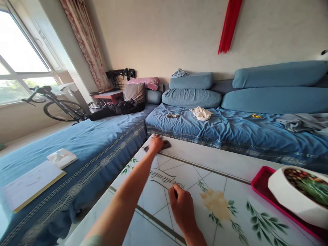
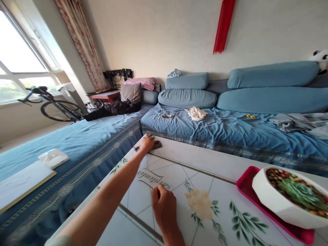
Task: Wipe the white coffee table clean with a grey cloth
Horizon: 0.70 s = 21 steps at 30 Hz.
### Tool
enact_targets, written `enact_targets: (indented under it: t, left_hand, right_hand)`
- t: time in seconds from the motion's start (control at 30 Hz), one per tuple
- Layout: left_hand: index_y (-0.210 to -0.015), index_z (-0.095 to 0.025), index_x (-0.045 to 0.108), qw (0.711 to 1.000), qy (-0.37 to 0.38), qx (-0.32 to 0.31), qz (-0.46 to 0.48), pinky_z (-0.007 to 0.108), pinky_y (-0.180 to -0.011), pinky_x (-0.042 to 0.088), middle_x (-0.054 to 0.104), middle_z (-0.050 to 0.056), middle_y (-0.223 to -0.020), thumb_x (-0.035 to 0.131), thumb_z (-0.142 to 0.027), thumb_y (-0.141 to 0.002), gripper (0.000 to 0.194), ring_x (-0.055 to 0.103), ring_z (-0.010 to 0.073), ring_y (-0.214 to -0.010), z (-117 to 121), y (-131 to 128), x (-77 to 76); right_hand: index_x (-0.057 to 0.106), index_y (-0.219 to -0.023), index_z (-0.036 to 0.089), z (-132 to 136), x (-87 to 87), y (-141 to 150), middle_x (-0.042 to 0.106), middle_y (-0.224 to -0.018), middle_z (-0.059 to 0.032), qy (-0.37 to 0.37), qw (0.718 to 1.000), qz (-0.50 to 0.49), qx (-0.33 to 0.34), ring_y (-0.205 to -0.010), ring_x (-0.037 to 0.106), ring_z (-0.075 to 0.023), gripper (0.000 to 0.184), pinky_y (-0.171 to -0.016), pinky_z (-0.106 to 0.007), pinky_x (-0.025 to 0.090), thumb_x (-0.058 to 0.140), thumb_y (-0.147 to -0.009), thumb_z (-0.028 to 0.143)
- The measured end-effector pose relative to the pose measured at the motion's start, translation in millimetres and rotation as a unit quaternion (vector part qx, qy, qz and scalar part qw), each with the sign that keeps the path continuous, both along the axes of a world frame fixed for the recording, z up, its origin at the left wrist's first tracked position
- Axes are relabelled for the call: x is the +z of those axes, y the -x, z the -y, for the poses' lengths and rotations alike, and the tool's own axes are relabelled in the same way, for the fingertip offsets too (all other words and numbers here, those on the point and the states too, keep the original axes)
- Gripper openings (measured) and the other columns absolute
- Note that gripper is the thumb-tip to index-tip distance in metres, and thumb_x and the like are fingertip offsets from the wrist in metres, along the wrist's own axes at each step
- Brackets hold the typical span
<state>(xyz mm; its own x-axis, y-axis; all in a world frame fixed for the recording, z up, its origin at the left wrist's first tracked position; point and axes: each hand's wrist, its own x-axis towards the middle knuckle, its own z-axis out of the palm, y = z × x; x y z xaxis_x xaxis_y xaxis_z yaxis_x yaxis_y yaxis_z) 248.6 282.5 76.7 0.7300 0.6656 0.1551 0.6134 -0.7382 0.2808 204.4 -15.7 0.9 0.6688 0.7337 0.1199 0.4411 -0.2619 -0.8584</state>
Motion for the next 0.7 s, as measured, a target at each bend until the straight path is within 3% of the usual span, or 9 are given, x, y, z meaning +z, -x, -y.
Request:
enact_targets:
  t: [0.07,0.17,0.23,0.27,0.37,0.43,0.5,0.6,0.7]
  left_hand:
    - [-0.147,-0.023,0.077,0.997,0.007,-0.076,-0.001,0.039,-0.138,0.041,0.067,0.011,-0.165,0.066,-0.029,-0.105,0.044,0.057,0.0272,-0.158,48.0,-39.1,-20.6]
    - [-0.155,-0.029,0.074,0.964,0.006,-0.263,0.026,0.032,-0.138,0.04,0.062,0.003,-0.173,0.067,-0.035,-0.106,0.05,0.056,0.021,-0.161,111.0,-77.4,-56.9]
    - [-0.16,-0.029,0.07,0.929,0.003,-0.368,0.039,0.036,-0.139,0.04,0.058,0.003,-0.176,0.062,-0.035,-0.107,0.054,0.054,0.0221,-0.163,117.1,-74.9,-68.1]
    - [-0.161,-0.03,0.069,0.927,0.004,-0.374,0.035,0.036,-0.138,0.041,0.058,0.002,-0.177,0.062,-0.034,-0.108,0.054,0.054,0.022,-0.163,106.5,-64.5,-66.5]
    - [-0.156,-0.032,0.073,0.975,0.008,-0.22,-0.002,0.036,-0.137,0.044,0.063,0.001,-0.171,0.063,-0.029,-0.107,0.05,0.056,0.0225,-0.161,37.8,-12.3,-36.6]
    - [-0.153,-0.024,0.073,0.995,-0.001,-0.094,-0.011,0.046,-0.139,0.041,0.066,0.011,-0.167,0.059,-0.026,-0.108,0.048,0.055,0.0297,-0.161,-10.9,18.1,-10.1]
    - [-0.154,-0.013,0.07,0.999,-0.011,-0.03,-0.006,0.061,-0.138,0.039,0.066,0.024,-0.162,0.054,-0.025,-0.11,0.048,0.054,0.0388,-0.16,-35.4,30.1,6.1]
    - [-0.154,-0.008,0.067,1.0,-0.013,-0.009,-0.001,0.064,-0.133,0.044,0.066,0.03,-0.157,0.053,-0.026,-0.11,0.05,0.057,0.0415,-0.156,-8.0,18.4,-1.3]
    - [-0.155,-0.015,0.069,0.997,-0.007,-0.071,0.007,0.05,-0.132,0.05,0.067,0.022,-0.161,0.058,-0.028,-0.108,0.05,0.063,0.0335,-0.152,60.6,8.0,-38.5]
  right_hand:
    - [0.041,-0.069,0.028,0.2,-2.1,-1.7,0.047,-0.058,0.0026,0.0,1.0,-0.003,0.0,-0.059,0.038,-0.0174,0.044,-0.063,-0.035,0.026,0.037,-0.098,0.06]
    - [0.043,-0.07,0.028,1.2,-5.4,-5.4,0.05,-0.061,0.002,-0.021,1.0,-0.003,0.004,-0.062,0.039,-0.0176,0.045,-0.063,-0.034,0.029,0.038,-0.099,0.062]
    - [0.044,-0.07,0.028,2.0,-7.4,-7.2,0.049,-0.061,0.0022,-0.034,0.999,-0.007,0.006,-0.061,0.039,-0.0174,0.046,-0.062,-0.034,0.03,0.039,-0.099,0.064]
    - [0.043,-0.07,0.028,2.4,-8.2,-7.6,0.047,-0.06,0.0027,-0.034,0.999,-0.01,0.006,-0.06,0.038,-0.0171,0.046,-0.061,-0.034,0.029,0.039,-0.098,0.065]
    - [0.04,-0.068,0.029,2.8,-9.6,-6.5,0.042,-0.055,0.0039,-0.024,1.0,-0.017,0.007,-0.057,0.036,-0.0165,0.048,-0.058,-0.034,0.026,0.04,-0.098,0.067]
    - [0.038,-0.068,0.029,2.2,-9.5,-4.6,0.04,-0.054,0.0038,-0.015,1.0,-0.019,0.007,-0.056,0.035,-0.0164,0.049,-0.058,-0.034,0.025,0.038,-0.098,0.068]
    - [0.039,-0.068,0.029,1.5,-9.1,-3.1,0.041,-0.054,0.0036,-0.006,1.0,-0.018,0.005,-0.056,0.034,-0.0165,0.05,-0.058,-0.035,0.024,0.037,-0.099,0.067]
    - [0.041,-0.069,0.028,1.4,-9.6,-3.2,0.043,-0.055,0.0035,-0.008,1.0,-0.01,0.006,-0.057,0.035,-0.0168,0.048,-0.059,-0.034,0.025,0.038,-0.099,0.066]
    - [0.042,-0.07,0.028,1.6,-12.4,-6.4,0.042,-0.056,0.004,-0.022,1.0,-0.006,0.014,-0.056,0.037,-0.0166,0.048,-0.058,-0.034,0.027,0.039,-0.1,0.066]
